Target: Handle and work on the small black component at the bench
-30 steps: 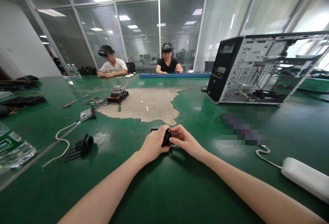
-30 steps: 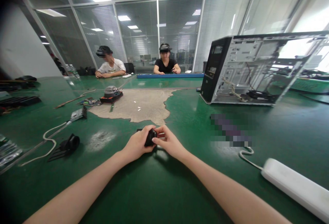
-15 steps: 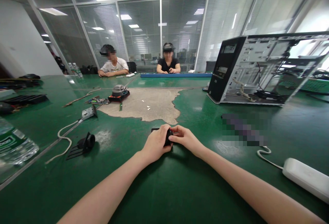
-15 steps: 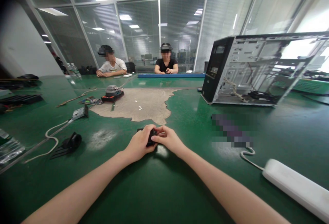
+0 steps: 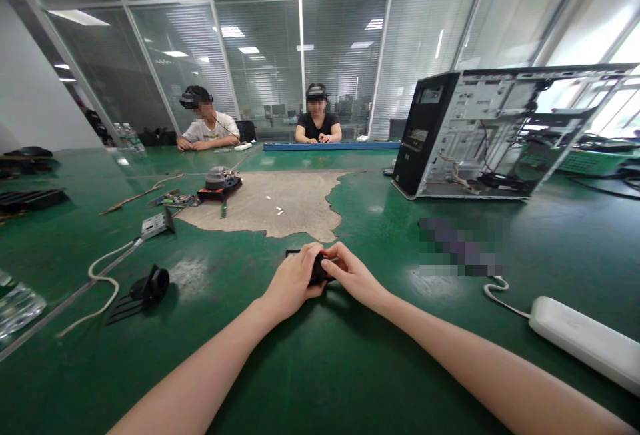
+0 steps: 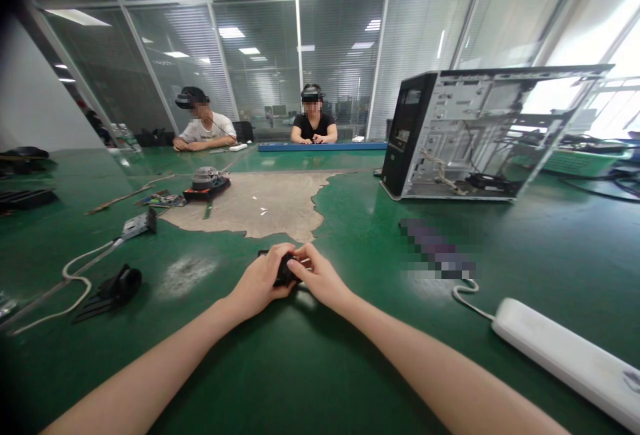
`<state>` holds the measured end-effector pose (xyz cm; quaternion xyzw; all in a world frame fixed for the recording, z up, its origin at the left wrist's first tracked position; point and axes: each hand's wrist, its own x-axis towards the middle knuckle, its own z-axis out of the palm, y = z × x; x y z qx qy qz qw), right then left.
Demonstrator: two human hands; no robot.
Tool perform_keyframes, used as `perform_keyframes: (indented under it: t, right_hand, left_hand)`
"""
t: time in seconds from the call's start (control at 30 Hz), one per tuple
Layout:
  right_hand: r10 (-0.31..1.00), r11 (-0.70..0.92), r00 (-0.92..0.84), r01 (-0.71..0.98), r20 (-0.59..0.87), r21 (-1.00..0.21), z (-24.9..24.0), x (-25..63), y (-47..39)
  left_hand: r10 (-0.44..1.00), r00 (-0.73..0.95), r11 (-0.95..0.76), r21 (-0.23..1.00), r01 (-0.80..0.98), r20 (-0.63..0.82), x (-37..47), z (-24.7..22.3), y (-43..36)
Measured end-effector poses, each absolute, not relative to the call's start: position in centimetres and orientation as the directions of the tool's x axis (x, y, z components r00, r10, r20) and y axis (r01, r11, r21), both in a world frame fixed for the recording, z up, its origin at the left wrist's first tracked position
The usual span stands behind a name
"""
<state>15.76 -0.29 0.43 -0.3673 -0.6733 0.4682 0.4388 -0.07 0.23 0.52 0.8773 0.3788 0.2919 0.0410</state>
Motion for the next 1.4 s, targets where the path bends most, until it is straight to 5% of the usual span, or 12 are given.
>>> perform_keyframes:
  t: [0.27,0.5,1.4]
  right_hand:
    - [0.893,0.294,-0.395,0.15,0.216,-0.944,0.5,15.8,-0.3]
    - [0.82,0.491,-0.443,0.217,0.363,-0.843,1.2,16.4,-1.0]
    - [0.902,0.291,-0.371,0.143,0.222,-0.946,0.9,15.9,-0.2]
  left_hand:
    - [0.706,0.528,-0.692,0.304,0.654,0.471,0.1,0.7,0.0]
    - [0.717,0.534,-0.683,0.301,0.665,0.448,0.1,0.9,0.0]
    - [0.72,0.514,-0.68,0.325,0.657,0.467,0.2,0.6,0.1]
